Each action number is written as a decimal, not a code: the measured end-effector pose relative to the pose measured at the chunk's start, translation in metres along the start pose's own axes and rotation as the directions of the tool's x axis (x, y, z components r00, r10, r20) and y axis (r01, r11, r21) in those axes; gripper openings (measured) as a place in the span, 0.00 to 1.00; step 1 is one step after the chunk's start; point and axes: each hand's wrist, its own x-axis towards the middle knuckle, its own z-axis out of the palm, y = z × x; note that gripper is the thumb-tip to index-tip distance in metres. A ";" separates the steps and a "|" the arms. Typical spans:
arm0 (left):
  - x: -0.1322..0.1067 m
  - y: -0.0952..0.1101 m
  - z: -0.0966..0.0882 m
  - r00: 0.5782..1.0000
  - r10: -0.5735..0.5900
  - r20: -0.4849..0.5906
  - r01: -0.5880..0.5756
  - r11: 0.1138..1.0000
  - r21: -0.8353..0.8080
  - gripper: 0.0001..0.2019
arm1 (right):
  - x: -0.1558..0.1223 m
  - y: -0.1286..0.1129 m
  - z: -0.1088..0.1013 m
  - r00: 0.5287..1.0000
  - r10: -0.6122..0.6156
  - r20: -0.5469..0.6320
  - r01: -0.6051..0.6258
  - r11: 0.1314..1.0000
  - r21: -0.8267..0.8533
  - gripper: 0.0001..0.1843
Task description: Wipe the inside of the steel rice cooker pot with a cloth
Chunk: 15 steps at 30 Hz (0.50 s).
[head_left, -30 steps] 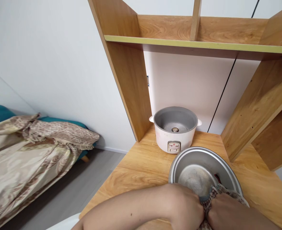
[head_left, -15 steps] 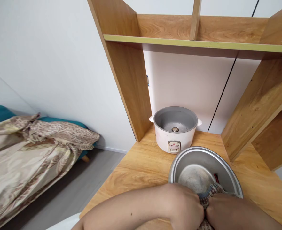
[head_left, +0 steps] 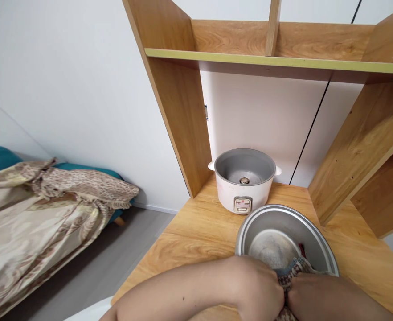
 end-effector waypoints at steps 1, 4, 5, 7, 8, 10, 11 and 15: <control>-0.001 0.000 -0.001 1.000 -0.006 0.012 0.006 1.000 -0.001 0.27 | 0.000 -0.001 0.000 1.000 0.010 0.003 -0.010 1.000 0.006 0.20; -0.001 0.001 0.000 1.000 0.004 -0.016 -0.004 1.000 -0.015 0.27 | 0.000 -0.003 -0.001 0.998 0.052 0.022 -0.053 0.998 0.027 0.21; -0.001 0.000 0.000 0.999 0.012 -0.031 -0.012 1.000 -0.019 0.27 | 0.000 -0.004 -0.002 0.998 0.060 0.027 -0.060 0.998 0.026 0.21; -0.001 0.000 0.001 0.999 0.011 -0.035 -0.012 1.000 -0.019 0.28 | 0.000 -0.004 -0.003 0.997 0.067 0.031 -0.068 0.997 0.023 0.21; -0.001 0.001 0.000 1.000 0.001 -0.029 -0.002 1.000 -0.015 0.28 | 0.000 -0.003 -0.003 0.997 0.069 0.031 -0.070 0.997 0.025 0.21; -0.002 0.003 -0.003 1.000 -0.025 -0.002 0.025 1.000 -0.012 0.28 | 0.000 -0.002 -0.003 0.998 0.065 0.024 -0.066 0.997 0.036 0.21; -0.003 0.005 -0.005 0.999 -0.038 0.019 0.038 0.999 -0.011 0.28 | 0.000 -0.002 -0.002 0.998 0.058 0.024 -0.059 0.997 0.044 0.21; -0.008 0.012 -0.014 0.995 -0.043 0.093 0.042 0.999 0.013 0.28 | 0.003 0.001 0.003 0.999 0.034 0.008 -0.035 0.998 0.048 0.18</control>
